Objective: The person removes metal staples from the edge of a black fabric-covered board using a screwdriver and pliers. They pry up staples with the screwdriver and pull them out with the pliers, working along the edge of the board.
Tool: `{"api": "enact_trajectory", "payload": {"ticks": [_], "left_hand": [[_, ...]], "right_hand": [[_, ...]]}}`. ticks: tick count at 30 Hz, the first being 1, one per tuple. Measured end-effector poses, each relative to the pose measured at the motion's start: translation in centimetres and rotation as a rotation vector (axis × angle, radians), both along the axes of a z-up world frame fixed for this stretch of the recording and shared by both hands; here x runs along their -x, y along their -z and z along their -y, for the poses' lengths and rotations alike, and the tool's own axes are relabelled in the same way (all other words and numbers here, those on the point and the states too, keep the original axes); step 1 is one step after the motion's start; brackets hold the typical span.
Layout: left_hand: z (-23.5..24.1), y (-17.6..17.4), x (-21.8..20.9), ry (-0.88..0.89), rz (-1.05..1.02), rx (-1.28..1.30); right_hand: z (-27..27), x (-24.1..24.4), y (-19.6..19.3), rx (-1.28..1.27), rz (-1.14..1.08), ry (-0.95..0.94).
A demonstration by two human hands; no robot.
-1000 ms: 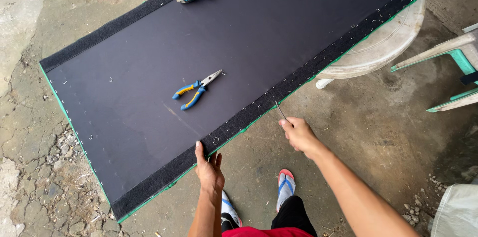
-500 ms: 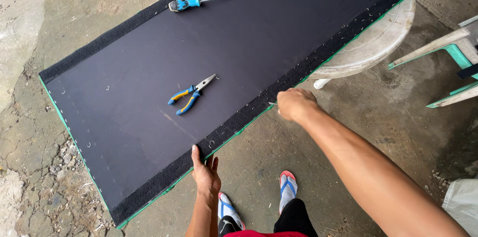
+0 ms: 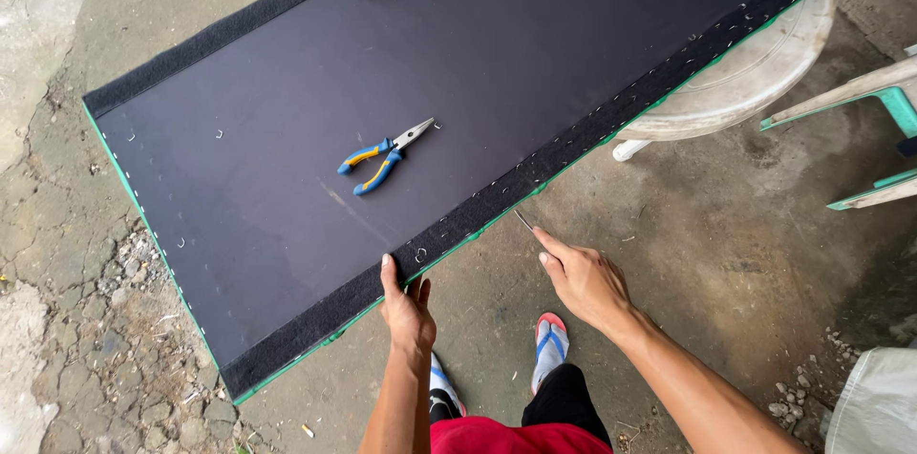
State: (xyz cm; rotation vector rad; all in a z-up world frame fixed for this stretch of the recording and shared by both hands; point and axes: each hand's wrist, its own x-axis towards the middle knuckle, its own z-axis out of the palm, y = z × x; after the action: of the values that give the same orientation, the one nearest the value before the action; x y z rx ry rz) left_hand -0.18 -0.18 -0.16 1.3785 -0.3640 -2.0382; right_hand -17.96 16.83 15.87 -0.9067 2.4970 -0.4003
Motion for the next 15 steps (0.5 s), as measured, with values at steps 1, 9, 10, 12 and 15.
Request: {"api": "enact_trajectory", "payload": {"ticks": [1, 9, 10, 12, 15], "left_hand": [[0.0, 0.0, -0.1, 0.001, 0.009, -0.004], [0.0, -0.1, -0.1, 0.002, 0.020, -0.012], [0.0, -0.1, -0.1, -0.001, 0.022, -0.010], [0.0, -0.1, -0.1, -0.003, 0.026, -0.007], [0.0, -0.2, -0.1, -0.006, 0.031, -0.010]], "right_hand": [[0.3, -0.3, -0.1, 0.014, -0.002, -0.010], [1.4, -1.1, 0.4, 0.010, -0.042, -0.051], [1.5, -1.0, 0.4, 0.001, -0.035, -0.046], [1.7, -1.0, 0.3, -0.024, -0.028, -0.039], [1.8, -1.1, 0.0, -0.064, -0.039, -0.054]]}}
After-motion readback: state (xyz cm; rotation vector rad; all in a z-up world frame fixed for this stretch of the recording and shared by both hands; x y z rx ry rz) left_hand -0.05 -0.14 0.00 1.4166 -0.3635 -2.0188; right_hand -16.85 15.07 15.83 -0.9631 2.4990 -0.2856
